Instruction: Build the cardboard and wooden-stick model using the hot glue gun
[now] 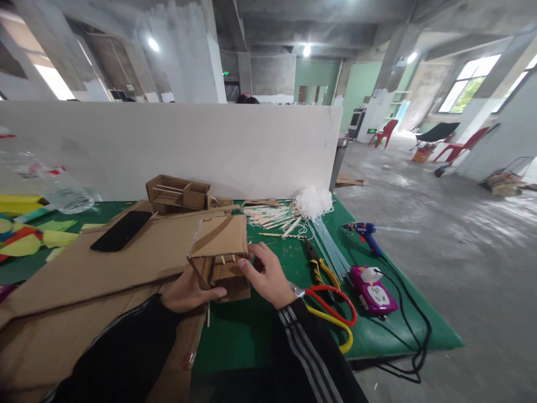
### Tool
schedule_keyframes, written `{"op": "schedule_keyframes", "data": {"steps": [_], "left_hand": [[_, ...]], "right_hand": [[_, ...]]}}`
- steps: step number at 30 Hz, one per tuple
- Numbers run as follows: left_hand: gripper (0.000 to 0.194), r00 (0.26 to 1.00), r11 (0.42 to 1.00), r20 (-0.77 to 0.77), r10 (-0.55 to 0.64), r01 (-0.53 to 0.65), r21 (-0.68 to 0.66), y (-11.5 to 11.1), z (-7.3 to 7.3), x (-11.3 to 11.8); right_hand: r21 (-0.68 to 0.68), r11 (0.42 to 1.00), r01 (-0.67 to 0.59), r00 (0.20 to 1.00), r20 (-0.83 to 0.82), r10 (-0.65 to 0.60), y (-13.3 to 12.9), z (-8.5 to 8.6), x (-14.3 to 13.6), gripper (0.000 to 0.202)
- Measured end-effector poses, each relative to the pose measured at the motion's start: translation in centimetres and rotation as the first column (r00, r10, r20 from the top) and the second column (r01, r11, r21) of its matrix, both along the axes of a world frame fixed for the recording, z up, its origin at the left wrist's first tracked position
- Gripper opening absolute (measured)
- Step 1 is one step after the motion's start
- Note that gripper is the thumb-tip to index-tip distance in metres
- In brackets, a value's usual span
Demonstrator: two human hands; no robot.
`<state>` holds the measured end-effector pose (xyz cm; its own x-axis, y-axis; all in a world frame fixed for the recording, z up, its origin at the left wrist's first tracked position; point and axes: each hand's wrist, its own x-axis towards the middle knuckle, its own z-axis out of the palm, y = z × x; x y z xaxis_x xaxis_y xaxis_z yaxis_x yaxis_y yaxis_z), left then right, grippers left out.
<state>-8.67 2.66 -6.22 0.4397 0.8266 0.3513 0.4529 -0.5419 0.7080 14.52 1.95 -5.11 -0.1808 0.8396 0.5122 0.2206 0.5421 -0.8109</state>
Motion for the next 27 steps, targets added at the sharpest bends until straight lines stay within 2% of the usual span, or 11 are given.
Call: {"op": "schedule_keyframes", "data": {"steps": [3, 6, 11, 13, 18, 22, 27], "left_hand": [[0.103, 0.999, 1.0, 0.031, -0.028, 0.028, 0.009, 0.0, 0.2, 0.1], [0.103, 0.998, 1.0, 0.062, -0.024, 0.024, 0.008, 0.0, 0.4, 0.2], [0.084, 0.995, 0.997, 0.086, -0.043, 0.048, -0.068, 0.0, 0.1, 0.1], [0.085, 0.995, 0.996, 0.093, -0.035, 0.042, -0.077, 0.0, -0.1, 0.1], [0.101, 0.994, 0.997, 0.103, -0.024, 0.032, -0.077, 0.0, -0.1, 0.1], [0.097, 0.997, 0.996, 0.079, -0.01, 0.017, -0.088, 0.0, -0.1, 0.1], [0.093, 0.996, 0.997, 0.085, -0.022, 0.029, -0.078, 0.1, -0.3, 0.1]], "right_hand": [[0.026, 1.0, -0.008, 0.996, 0.09, 0.006, -0.2, 0.0, 0.0, 0.025], [0.027, 0.999, -0.035, 0.99, 0.141, 0.031, -0.5, 0.0, 0.1, 0.034], [-0.005, 0.998, -0.066, 0.971, 0.232, 0.065, -1.5, -0.7, 0.4, 0.05], [-0.021, 0.998, -0.063, 0.96, 0.271, 0.066, -1.7, -1.1, 0.4, 0.056], [-0.001, 1.0, 0.003, 0.939, 0.344, -0.003, -1.8, -1.5, -0.1, 0.058], [0.021, 0.998, 0.056, 0.917, 0.395, -0.06, -1.8, -2.0, -0.9, 0.061], [0.056, 0.996, 0.062, 0.913, 0.4, -0.08, -1.8, -2.7, -1.6, 0.066]]}}
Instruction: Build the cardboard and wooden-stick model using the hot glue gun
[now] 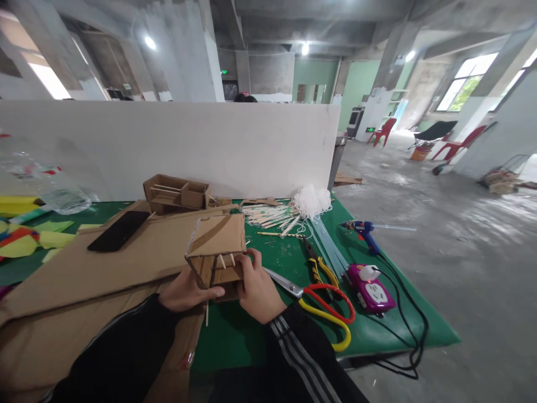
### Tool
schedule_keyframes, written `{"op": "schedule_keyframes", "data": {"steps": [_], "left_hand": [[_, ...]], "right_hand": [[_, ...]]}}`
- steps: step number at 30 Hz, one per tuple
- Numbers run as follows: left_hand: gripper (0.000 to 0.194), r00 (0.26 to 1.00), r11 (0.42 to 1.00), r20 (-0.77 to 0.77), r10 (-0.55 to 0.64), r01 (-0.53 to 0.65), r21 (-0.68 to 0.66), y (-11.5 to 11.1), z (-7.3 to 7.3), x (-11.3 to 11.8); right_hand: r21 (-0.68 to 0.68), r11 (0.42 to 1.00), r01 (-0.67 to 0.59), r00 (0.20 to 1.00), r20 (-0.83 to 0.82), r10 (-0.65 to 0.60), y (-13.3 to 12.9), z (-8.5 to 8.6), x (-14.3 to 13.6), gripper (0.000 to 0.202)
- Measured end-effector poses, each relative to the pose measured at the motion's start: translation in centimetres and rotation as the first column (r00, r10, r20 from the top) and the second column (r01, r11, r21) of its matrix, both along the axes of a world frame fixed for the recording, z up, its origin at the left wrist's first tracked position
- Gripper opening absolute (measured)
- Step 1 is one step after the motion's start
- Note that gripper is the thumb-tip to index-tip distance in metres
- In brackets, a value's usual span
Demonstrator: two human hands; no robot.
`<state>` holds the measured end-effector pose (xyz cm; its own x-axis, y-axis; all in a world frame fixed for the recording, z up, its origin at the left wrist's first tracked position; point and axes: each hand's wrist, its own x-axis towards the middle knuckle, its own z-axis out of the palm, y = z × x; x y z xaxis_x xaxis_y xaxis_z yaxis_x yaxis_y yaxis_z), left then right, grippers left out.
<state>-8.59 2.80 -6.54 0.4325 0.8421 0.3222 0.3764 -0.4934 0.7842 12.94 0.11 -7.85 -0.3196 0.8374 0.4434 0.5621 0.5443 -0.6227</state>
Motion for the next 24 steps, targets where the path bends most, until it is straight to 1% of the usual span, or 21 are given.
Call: {"op": "schedule_keyframes", "data": {"steps": [7, 13, 18, 21, 24], "left_hand": [[0.093, 0.999, 1.0, 0.037, -0.002, 0.003, -0.025, -0.1, 0.1, 0.2], [0.085, 1.0, 1.0, 0.028, -0.009, 0.01, -0.014, -0.2, 0.3, 0.2], [0.089, 0.999, 1.0, 0.045, -0.025, 0.025, -0.002, -0.2, 0.4, 0.3], [0.093, 0.999, 1.0, 0.039, -0.019, 0.018, 0.024, -0.1, 0.3, 0.2], [0.093, 1.0, 0.999, 0.019, -0.023, 0.022, 0.042, 0.1, -0.1, 0.0]], "right_hand": [[-0.005, 1.0, -0.027, 1.0, -0.01, 0.027, 0.0, 0.1, 0.0, 0.063], [-0.011, 1.0, -0.028, 1.0, -0.009, 0.028, -0.1, 0.1, 0.1, 0.063], [-0.014, 1.0, -0.018, 1.0, -0.014, 0.018, 0.0, 0.1, 0.0, 0.063], [-0.028, 0.999, -0.019, 1.0, -0.024, 0.018, -0.4, 0.5, 0.3, 0.065], [-0.013, 0.999, -0.042, 0.998, -0.049, 0.042, -1.0, 1.3, 0.8, 0.068]]}}
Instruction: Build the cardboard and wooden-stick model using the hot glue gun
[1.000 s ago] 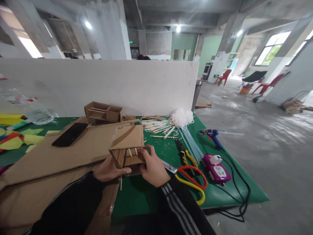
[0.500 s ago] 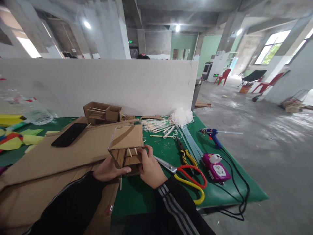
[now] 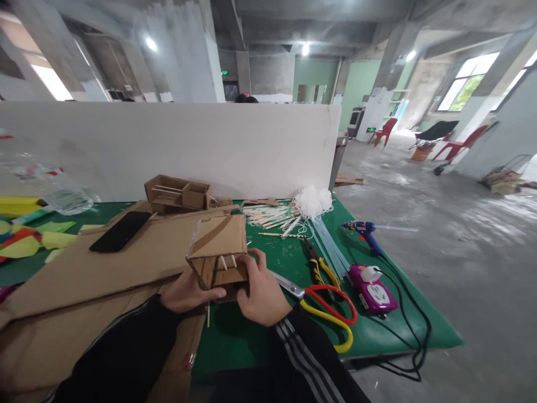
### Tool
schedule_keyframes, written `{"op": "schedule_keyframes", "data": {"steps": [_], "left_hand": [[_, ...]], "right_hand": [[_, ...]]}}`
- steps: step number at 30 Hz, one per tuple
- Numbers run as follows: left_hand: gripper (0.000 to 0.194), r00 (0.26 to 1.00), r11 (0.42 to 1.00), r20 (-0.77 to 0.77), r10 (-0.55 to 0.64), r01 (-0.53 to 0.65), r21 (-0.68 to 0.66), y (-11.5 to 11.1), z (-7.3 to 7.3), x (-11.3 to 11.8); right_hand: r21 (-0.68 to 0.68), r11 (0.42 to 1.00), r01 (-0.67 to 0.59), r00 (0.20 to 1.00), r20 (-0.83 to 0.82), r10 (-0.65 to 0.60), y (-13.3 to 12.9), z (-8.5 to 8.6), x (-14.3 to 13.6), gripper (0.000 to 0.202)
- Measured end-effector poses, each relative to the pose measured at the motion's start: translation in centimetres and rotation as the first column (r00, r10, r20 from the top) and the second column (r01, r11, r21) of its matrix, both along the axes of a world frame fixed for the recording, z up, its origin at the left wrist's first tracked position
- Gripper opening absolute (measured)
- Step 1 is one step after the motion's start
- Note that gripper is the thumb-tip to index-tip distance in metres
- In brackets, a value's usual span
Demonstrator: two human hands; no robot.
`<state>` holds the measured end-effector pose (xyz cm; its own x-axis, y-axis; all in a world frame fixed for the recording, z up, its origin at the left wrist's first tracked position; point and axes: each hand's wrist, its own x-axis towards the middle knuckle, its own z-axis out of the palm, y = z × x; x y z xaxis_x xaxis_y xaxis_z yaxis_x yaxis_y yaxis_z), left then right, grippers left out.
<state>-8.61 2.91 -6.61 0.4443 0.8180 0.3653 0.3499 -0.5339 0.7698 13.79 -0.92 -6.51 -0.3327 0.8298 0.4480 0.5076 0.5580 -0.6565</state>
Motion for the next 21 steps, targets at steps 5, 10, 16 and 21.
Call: {"op": "schedule_keyframes", "data": {"steps": [5, 10, 16, 21], "left_hand": [[0.095, 1.0, 1.0, 0.001, 0.0, 0.0, -0.008, -0.1, 0.0, 0.1], [0.09, 0.999, 0.999, 0.025, -0.029, 0.03, -0.031, -0.4, 0.9, 0.5], [0.086, 0.999, 0.998, 0.034, 0.014, -0.012, -0.069, -0.2, 0.1, 0.2], [0.087, 0.996, 0.998, 0.085, -0.004, 0.009, -0.064, -0.2, -0.4, 0.2]], "right_hand": [[0.077, 0.996, 0.036, 0.98, -0.199, -0.02, -0.1, 2.4, 0.3, 0.044], [-0.043, 0.984, -0.171, 0.897, -0.42, 0.137, 1.8, 4.7, -1.0, 0.022], [-0.252, 0.899, -0.357, 0.806, -0.57, 0.16, 4.0, 4.9, -2.0, 0.032], [-0.255, 0.886, -0.388, 0.791, -0.585, 0.178, 4.5, 4.8, -1.8, 0.023]]}}
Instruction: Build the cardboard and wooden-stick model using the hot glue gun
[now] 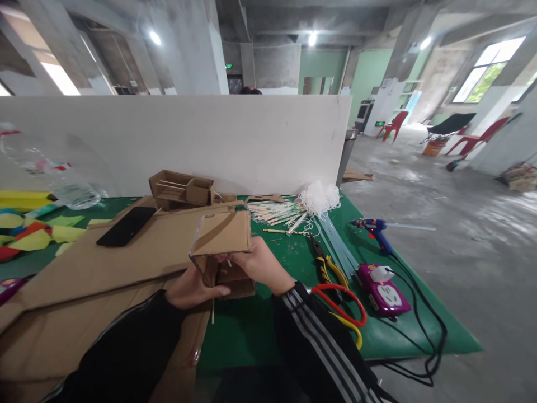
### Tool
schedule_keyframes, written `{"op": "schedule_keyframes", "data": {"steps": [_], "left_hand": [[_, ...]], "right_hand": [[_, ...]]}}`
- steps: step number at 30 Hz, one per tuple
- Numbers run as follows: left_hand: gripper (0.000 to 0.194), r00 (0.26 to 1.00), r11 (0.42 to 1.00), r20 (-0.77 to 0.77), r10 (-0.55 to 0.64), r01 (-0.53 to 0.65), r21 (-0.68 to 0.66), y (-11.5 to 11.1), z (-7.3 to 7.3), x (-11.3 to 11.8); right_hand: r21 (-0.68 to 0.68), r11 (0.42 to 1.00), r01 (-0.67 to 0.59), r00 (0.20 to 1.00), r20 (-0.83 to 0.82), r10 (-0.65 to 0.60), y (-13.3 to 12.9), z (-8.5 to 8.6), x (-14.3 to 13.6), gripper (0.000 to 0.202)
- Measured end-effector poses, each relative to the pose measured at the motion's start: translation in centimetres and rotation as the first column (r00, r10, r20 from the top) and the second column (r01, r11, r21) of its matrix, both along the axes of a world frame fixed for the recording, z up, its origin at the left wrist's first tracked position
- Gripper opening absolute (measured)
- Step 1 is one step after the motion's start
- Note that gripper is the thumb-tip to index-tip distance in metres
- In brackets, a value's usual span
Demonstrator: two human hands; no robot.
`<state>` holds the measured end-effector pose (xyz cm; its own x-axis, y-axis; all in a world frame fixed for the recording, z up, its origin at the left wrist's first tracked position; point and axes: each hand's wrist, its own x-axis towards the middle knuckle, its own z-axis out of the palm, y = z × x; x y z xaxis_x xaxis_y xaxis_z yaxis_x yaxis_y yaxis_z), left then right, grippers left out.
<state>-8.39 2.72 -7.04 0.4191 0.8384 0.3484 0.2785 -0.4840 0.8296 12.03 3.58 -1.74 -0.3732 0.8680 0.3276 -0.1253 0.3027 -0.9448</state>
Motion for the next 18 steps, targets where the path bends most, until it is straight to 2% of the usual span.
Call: {"op": "schedule_keyframes", "data": {"steps": [8, 18], "left_hand": [[0.092, 0.999, 1.0, -0.034, 0.012, -0.012, 0.018, -0.2, 1.1, 0.4], [0.094, 0.998, 1.0, -0.052, 0.019, -0.018, 0.021, 0.0, 0.8, 0.2]], "right_hand": [[0.062, 0.998, -0.024, 1.0, 0.021, 0.023, -0.1, 0.5, 0.4, 0.014], [0.063, 0.998, -0.029, 0.999, 0.02, 0.028, 0.3, -0.1, 0.4, 0.017]]}}
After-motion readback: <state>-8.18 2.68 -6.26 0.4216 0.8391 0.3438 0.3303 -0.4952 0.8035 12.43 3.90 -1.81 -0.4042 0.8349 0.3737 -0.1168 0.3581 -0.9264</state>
